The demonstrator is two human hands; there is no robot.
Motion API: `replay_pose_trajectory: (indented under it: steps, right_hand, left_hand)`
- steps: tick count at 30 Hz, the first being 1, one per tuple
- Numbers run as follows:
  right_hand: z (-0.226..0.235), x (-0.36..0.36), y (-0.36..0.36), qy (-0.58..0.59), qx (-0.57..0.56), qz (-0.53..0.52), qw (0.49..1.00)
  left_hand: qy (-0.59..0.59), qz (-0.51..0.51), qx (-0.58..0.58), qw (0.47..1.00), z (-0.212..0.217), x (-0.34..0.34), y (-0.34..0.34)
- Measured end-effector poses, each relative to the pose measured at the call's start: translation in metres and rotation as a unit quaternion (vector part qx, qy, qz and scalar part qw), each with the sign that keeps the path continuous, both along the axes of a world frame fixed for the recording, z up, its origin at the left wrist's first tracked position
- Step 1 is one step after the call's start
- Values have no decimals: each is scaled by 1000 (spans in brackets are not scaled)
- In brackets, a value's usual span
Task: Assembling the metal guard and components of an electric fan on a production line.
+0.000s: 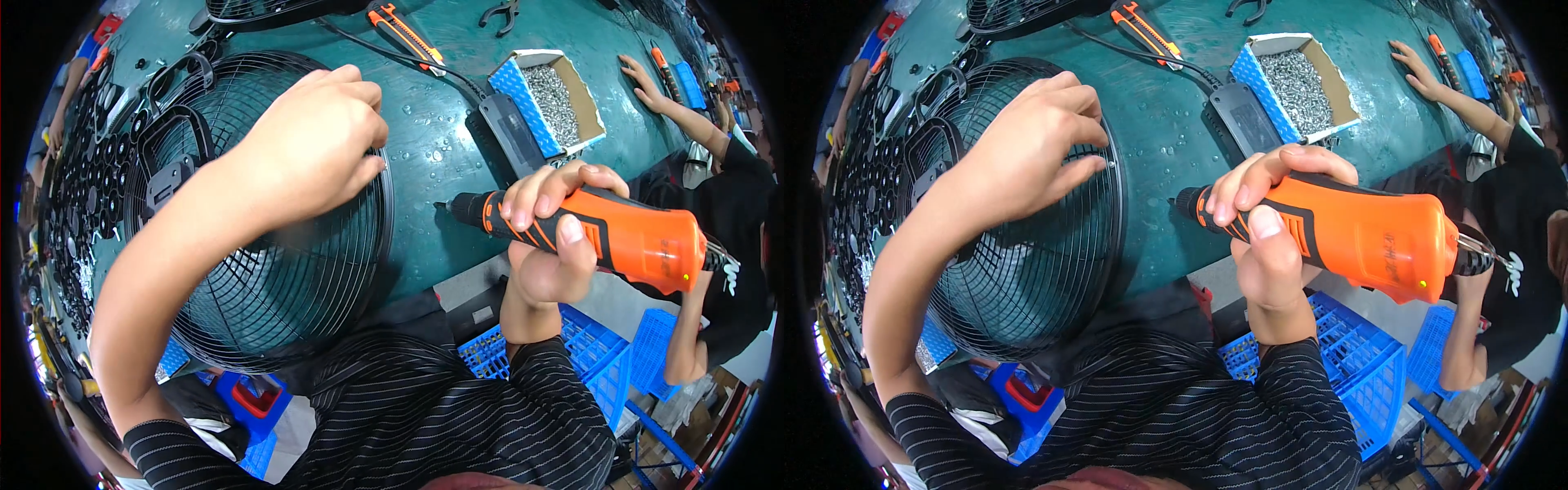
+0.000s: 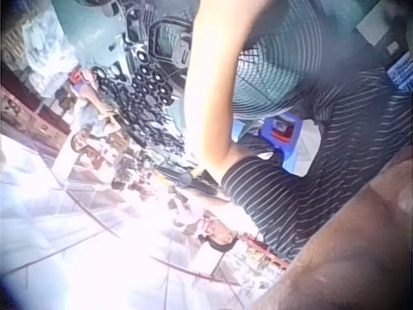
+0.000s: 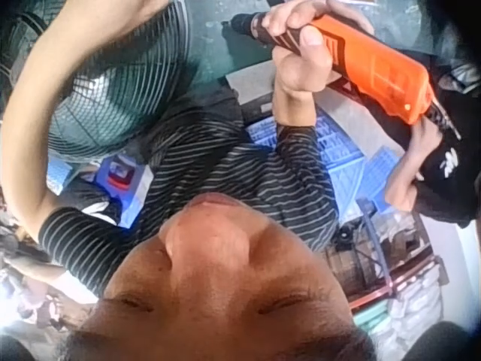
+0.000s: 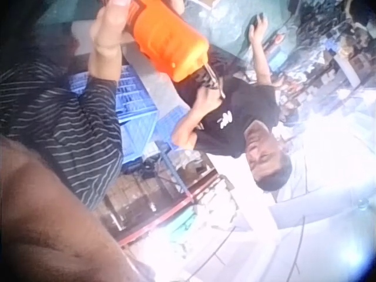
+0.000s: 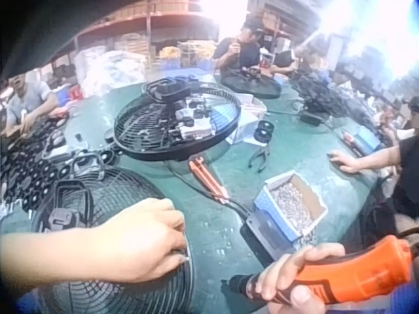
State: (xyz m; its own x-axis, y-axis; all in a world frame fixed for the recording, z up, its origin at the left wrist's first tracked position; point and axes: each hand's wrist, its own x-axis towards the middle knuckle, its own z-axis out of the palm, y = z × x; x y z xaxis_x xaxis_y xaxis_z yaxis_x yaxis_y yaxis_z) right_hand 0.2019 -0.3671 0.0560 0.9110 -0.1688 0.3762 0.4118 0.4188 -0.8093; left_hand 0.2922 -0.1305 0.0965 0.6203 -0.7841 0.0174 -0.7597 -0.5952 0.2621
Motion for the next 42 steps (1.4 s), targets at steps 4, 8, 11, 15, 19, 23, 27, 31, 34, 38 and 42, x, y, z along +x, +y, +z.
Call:
replay_pose_trajectory:
  steps: [4,8,11,15,19,23,27,31,34,38,42]
  right_hand:
    - [-2,-1,5,-22,-1,4,1000]
    - [-1,-3,9,-39,-2,-1,999]
    - [0,-2,11,-45,-11,-2,999]
    - [1,0,13,-39,-11,-14,999]
    - [1,-1,13,-44,-17,-17,999]
    - [-2,-4,8,-45,-8,-1,999]
    - [-5,-3,4,-48,-16,5,999]
    - [-3,-3,4,-56,-7,10,998]
    - [-5,-1,2,-62,-3,15,998]
    - [-11,10,1,-243,-149,0,959]
    - [3,18,6,-307,-227,36,923]
  left_hand:
    - [-92,39,63,993,-7,-9,-19]
    - [-76,60,119,988,-1,-13,-41]
    - [-35,66,218,973,5,-13,-58]
    - [-14,56,296,953,8,-12,-70]
    - [17,66,319,945,6,-5,-73]
    - [21,63,320,945,0,-5,-77]
    - [5,56,292,955,-4,-7,-74]
    - [25,32,290,956,-4,-4,-66]
    - [21,4,266,964,-3,-5,-61]
    - [24,27,150,988,7,2,-58]
    - [-76,50,-35,995,36,9,-23]
